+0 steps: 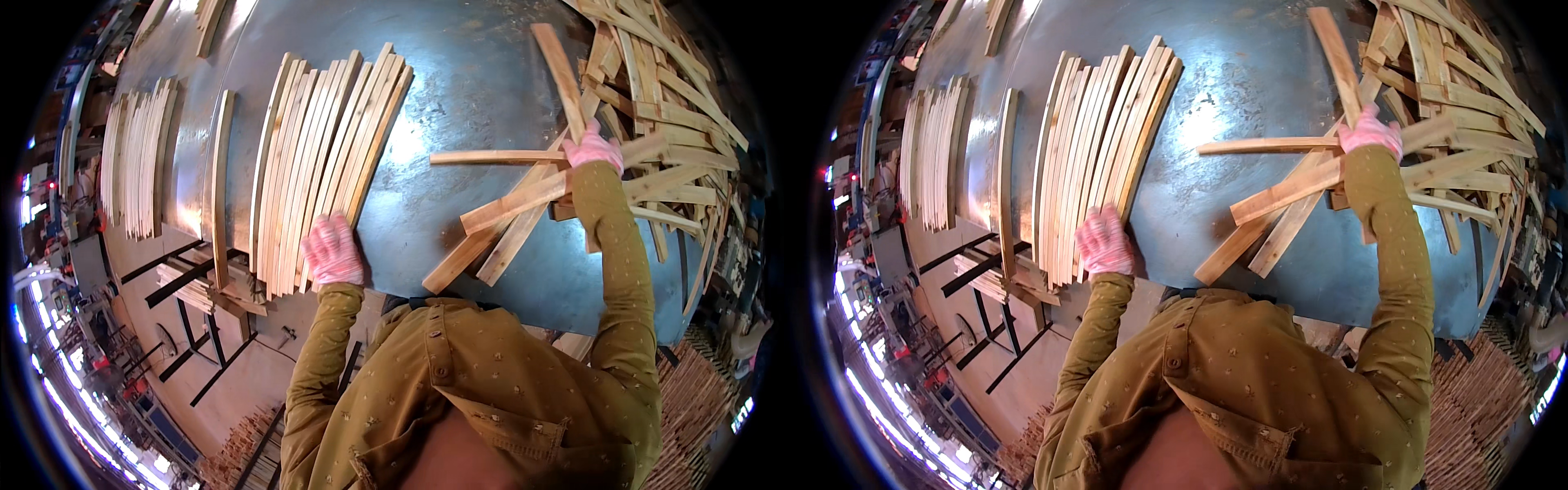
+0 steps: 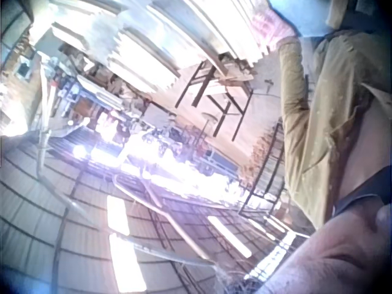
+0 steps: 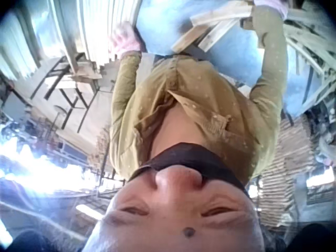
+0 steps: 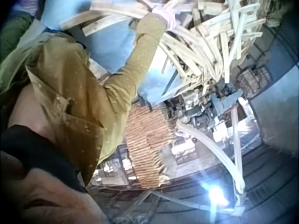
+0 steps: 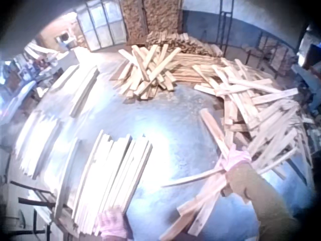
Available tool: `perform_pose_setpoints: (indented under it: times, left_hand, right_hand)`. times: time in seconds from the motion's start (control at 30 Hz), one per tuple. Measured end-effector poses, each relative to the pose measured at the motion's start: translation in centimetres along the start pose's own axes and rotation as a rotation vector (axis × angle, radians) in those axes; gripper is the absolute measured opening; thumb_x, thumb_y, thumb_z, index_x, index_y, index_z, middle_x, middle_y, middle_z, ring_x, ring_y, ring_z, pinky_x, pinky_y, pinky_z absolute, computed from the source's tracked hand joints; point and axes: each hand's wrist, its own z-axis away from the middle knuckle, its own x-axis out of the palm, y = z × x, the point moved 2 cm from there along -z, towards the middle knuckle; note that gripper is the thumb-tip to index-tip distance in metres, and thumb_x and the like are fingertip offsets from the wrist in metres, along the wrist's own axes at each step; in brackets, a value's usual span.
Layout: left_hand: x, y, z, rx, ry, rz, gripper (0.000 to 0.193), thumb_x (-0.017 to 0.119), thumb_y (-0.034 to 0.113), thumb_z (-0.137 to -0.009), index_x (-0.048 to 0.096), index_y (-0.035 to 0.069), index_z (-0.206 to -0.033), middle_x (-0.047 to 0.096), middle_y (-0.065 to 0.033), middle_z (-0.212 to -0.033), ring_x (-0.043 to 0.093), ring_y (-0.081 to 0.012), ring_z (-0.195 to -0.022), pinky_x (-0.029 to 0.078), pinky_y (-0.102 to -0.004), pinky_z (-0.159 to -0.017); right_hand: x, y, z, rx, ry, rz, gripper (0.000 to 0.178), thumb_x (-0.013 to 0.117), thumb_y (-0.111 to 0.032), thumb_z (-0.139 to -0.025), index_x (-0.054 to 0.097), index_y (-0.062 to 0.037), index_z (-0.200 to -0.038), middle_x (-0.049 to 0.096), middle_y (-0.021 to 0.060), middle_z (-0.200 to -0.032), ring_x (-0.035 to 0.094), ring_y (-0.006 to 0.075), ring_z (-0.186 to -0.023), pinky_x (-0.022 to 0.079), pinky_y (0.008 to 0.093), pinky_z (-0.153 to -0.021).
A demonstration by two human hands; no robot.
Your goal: The person sorts thin wooden strips from a large pile on a metal table. They pick up individual strips, inspect them, and place them into a neat stack. The person occasionally gathers the stack and moves it to a nearby rack before returning to sort more strips.
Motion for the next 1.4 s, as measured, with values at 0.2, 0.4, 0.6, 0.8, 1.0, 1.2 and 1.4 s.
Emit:
perform_pose_setpoints:
  times: [0.2, 0.4, 0.6, 0.8, 1.0, 1.2, 1.4]
  left_hand:
    - [0.6, 3.4, 1.6, 0.368, -0.182, 0.186, 0.052, 0.045, 0.011, -0.091, 0.036, 0.001, -0.142, 0.037, -0.0253, -0.144, 0.041, -0.0483, -0.127, 0.027, -0.0636, -0.107]
    - [-7.9, 2.8, -2.4, 0.011, -0.260, 1.551, 0.083, 0.043, -0.014, -0.079, 0.011, 0.004, -0.153, 0.035, -0.0246, -0.148, 0.052, -0.0416, -0.123, 0.045, -0.0395, -0.102]
    - [-9.4, 4.1, -7.3, -0.326, -0.438, 2.737, 0.085, 0.054, -0.008, -0.080, 0.015, 0.015, -0.153, 0.035, -0.0207, -0.149, 0.052, -0.0425, -0.121, 0.049, -0.0501, -0.098]
    - [-10.0, 6.4, -11.6, -0.230, -0.470, 2.845, 0.084, 0.059, -0.005, -0.079, 0.021, 0.016, -0.151, 0.043, -0.0154, -0.141, 0.054, -0.0351, -0.117, 0.050, -0.0557, -0.096]
    - [-9.1, 5.2, -12.1, -0.326, -0.321, 2.435, 0.091, 0.061, -0.004, -0.078, 0.011, 0.013, -0.152, 0.039, -0.0162, -0.142, 0.054, -0.0310, -0.113, 0.055, -0.0468, -0.090]
    - [-2.6, -8.9, -11.1, -0.366, 0.056, 1.045, 0.081, 0.068, -0.003, -0.080, 0.028, 0.007, -0.149, 0.055, -0.0185, -0.129, 0.057, -0.0241, -0.115, 0.054, -0.0343, -0.087]
    - [2.6, -27.4, -7.0, -0.257, 0.045, 0.556, 0.071, 0.075, 0.013, -0.074, 0.045, 0.010, -0.139, 0.063, -0.0189, -0.102, 0.063, -0.0370, -0.097, 0.052, -0.0434, -0.083]
  right_hand:
    - [3.6, 1.9, 2.3, -0.014, 0.298, -0.096, 0.085, 0.056, -0.055, -0.086, 0.023, -0.0072, -0.149, 0.056, 0.0202, -0.132, 0.032, 0.0316, -0.140, 0.024, 0.0354, -0.115]
    - [3.7, 2.6, 3.3, -0.032, 0.313, -0.109, 0.090, 0.058, -0.058, -0.084, 0.022, -0.0088, -0.151, 0.037, 0.0198, -0.149, 0.028, 0.0319, -0.141, 0.024, 0.0349, -0.116]
    - [9.6, -1.1, 10.1, -0.362, 0.652, -0.243, 0.093, 0.061, -0.053, -0.084, 0.019, -0.0019, -0.150, 0.036, 0.0169, -0.150, 0.026, 0.0323, -0.143, 0.011, 0.0425, -0.120]
    - [13.9, -0.5, 10.2, -0.418, 0.574, -0.358, 0.086, 0.060, -0.048, -0.085, 0.025, -0.0020, -0.149, 0.035, 0.0147, -0.151, 0.032, 0.0302, -0.140, 0.014, 0.0448, -0.119]
    - [13.6, -1.0, 10.6, -0.409, 0.554, -0.306, 0.083, 0.060, -0.048, -0.085, 0.029, -0.0021, -0.147, 0.037, 0.0145, -0.149, 0.030, 0.0282, -0.141, 0.013, 0.0449, -0.119]
    - [14.5, -1.5, 10.1, -0.410, 0.662, -0.334, 0.083, 0.069, -0.040, -0.079, 0.034, -0.0043, -0.146, 0.041, 0.0168, -0.146, 0.037, 0.0339, -0.135, 0.024, 0.0446, -0.116]
    - [11.5, -3.6, 10.7, -0.235, 0.435, -0.740, 0.076, 0.069, -0.036, -0.082, 0.037, -0.0089, -0.145, 0.048, 0.0191, -0.139, 0.045, 0.0371, -0.128, 0.034, 0.0429, -0.110]
